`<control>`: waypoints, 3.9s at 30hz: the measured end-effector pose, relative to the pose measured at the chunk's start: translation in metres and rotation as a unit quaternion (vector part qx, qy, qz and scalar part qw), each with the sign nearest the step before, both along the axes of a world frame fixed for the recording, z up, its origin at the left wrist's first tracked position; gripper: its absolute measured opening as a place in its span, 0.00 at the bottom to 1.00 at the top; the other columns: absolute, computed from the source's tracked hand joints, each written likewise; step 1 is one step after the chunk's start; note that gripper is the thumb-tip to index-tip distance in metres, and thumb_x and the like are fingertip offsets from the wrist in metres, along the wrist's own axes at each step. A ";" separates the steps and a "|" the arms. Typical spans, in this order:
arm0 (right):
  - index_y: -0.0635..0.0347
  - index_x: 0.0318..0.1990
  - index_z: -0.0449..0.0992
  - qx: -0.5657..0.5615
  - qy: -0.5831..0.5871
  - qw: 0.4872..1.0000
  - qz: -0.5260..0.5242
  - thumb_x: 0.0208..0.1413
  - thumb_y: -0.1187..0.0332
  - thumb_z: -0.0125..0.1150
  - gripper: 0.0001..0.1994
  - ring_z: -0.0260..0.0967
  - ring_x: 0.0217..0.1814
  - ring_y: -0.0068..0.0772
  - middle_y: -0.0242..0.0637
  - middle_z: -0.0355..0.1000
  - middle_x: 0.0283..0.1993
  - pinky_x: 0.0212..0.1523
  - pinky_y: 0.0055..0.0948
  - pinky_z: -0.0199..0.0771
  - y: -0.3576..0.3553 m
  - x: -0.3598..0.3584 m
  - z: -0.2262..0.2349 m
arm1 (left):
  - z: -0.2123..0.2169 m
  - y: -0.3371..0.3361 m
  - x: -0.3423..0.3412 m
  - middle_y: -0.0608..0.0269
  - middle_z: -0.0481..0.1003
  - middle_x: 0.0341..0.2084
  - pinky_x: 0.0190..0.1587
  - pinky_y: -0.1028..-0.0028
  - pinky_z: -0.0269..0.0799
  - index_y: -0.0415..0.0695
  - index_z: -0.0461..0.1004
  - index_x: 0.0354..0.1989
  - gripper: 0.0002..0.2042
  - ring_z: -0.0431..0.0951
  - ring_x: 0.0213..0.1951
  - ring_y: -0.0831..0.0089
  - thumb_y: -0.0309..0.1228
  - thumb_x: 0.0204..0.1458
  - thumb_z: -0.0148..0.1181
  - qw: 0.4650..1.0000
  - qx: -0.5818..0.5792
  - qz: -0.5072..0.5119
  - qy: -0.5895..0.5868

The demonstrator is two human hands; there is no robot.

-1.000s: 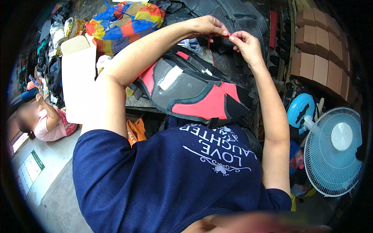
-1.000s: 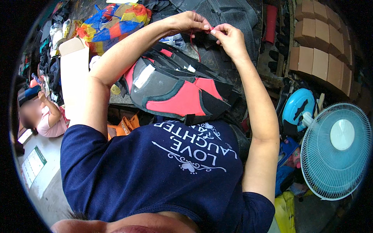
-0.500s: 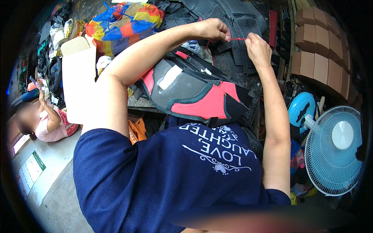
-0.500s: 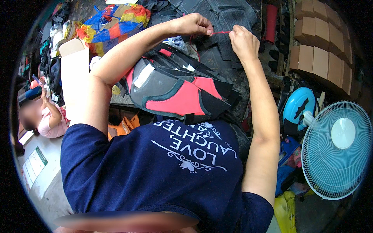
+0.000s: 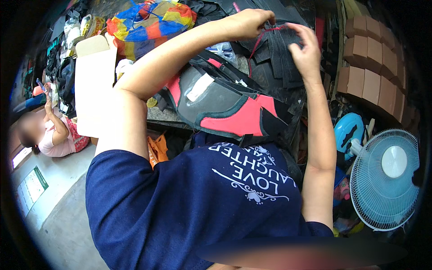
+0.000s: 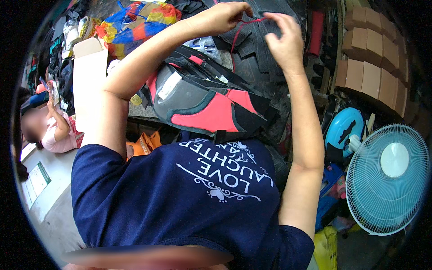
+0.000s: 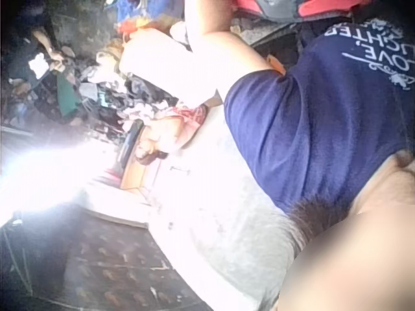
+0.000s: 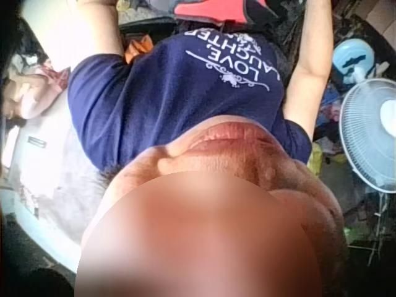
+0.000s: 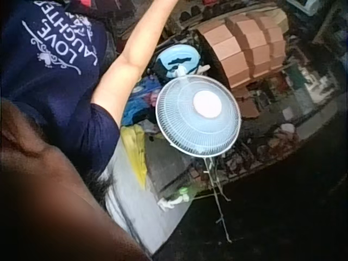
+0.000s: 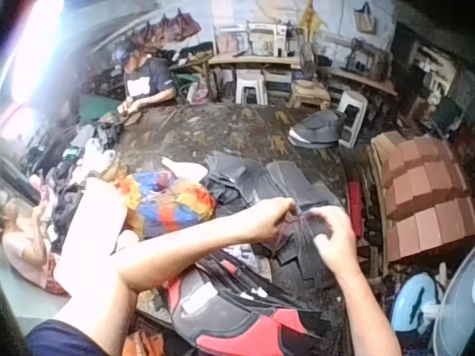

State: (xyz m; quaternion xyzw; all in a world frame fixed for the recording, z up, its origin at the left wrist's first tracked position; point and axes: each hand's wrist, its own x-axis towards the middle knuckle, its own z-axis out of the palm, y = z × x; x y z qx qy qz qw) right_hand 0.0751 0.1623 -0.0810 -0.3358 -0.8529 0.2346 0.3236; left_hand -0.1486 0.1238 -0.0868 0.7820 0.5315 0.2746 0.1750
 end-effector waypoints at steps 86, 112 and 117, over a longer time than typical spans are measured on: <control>0.57 0.37 0.82 -0.173 -0.017 0.936 0.306 0.59 0.61 0.56 0.12 0.74 0.34 0.35 0.40 0.75 0.32 0.37 0.31 0.72 -0.108 -0.123 0.067 | 0.086 -0.270 0.047 0.55 0.76 0.23 0.27 0.63 0.73 0.50 0.69 0.49 0.12 0.79 0.24 0.58 0.32 0.57 0.57 0.916 0.064 0.386 -0.093; 0.37 0.55 0.76 0.231 0.109 0.917 0.305 0.47 0.51 0.64 0.24 0.63 0.59 0.38 0.34 0.67 0.60 0.60 0.45 0.58 -0.174 -0.077 0.092 | 0.065 -0.247 0.060 0.54 0.78 0.28 0.32 0.66 0.72 0.43 0.77 0.41 0.09 0.80 0.30 0.60 0.32 0.53 0.58 0.906 0.137 0.285 -0.281; 0.57 0.52 0.69 0.072 0.166 0.946 0.268 0.48 0.53 0.67 0.27 0.63 0.59 0.47 0.46 0.67 0.54 0.61 0.44 0.60 -0.173 -0.042 0.085 | 0.082 -0.257 0.055 0.60 0.75 0.22 0.29 0.73 0.70 0.42 0.78 0.38 0.14 0.74 0.22 0.73 0.37 0.65 0.48 0.873 0.002 0.402 -0.277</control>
